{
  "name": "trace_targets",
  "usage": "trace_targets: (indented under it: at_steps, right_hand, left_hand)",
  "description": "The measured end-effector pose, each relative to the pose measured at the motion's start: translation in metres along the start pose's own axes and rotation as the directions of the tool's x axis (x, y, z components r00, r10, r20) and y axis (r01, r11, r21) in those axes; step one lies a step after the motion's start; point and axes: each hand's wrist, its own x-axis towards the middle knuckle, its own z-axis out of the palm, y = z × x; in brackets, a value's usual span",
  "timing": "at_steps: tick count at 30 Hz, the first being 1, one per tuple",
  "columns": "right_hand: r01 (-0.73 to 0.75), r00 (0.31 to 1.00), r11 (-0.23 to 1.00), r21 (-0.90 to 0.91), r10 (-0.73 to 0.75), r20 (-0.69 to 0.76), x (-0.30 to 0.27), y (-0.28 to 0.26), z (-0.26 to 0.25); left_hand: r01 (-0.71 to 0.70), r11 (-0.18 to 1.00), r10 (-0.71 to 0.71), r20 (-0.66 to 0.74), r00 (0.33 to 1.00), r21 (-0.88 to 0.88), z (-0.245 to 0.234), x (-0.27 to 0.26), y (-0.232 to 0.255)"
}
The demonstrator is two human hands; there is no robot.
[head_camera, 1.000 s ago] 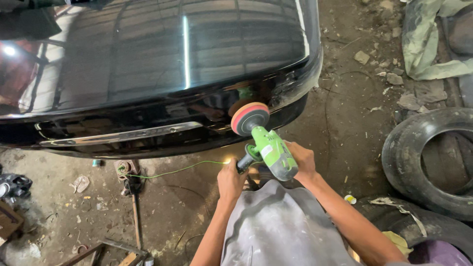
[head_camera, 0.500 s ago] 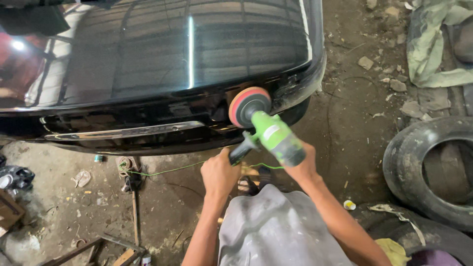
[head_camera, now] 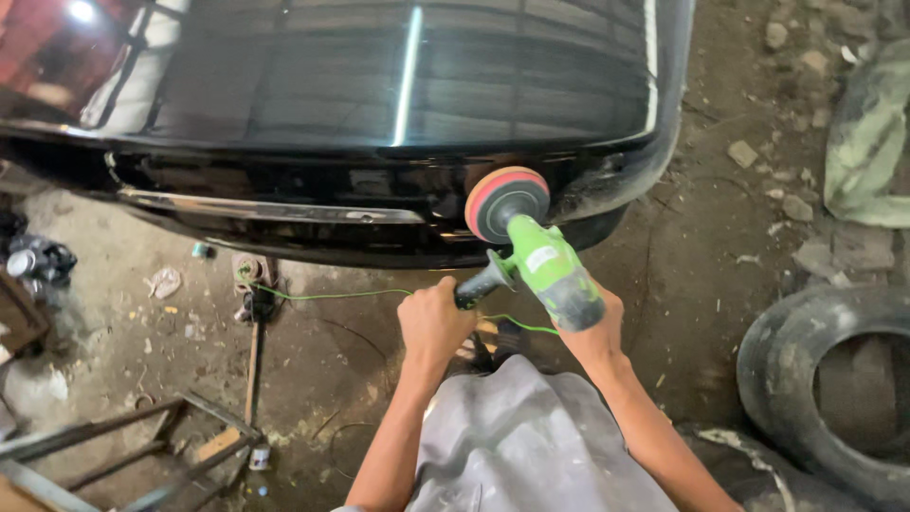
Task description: The person polishes the rear panel of a black car using a power polisher, moving the rotating pad across the metal and chrome surfaces.
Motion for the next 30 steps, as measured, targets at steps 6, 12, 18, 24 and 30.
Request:
trace_targets:
  at_steps: [6, 12, 18, 24, 30]
  right_hand:
    - [0.082, 0.992, 0.996, -0.024, -0.08, 0.097, 0.008, -0.012, 0.014]
    - [0.108, 0.988, 0.994, -0.005, -0.107, 0.112, 0.021, -0.035, 0.029]
    - [0.14, 0.985, 0.988, 0.061, -0.145, 0.096, 0.031, -0.045, 0.024]
    - [0.226, 0.964, 0.974, -0.003, -0.223, 0.142, 0.043, -0.095, 0.071]
    - [0.358, 0.926, 0.924, -0.136, -0.332, 0.182, 0.058, -0.179, 0.15]
  left_hand:
    - [0.165, 0.986, -0.164, -0.023, 0.986, 0.032, -0.012, -0.014, -0.017]
    - [0.198, 0.98, -0.198, -0.171, 0.965, -0.017, -0.031, -0.014, -0.028]
    - [0.206, 0.978, -0.207, -0.091, 0.974, -0.019, -0.04, 0.0, -0.029]
    - [0.259, 0.963, -0.269, -0.177, 0.947, -0.075, -0.077, -0.001, -0.081]
    - [0.226, 0.973, -0.231, -0.24, 0.943, -0.047, -0.126, 0.005, -0.185]
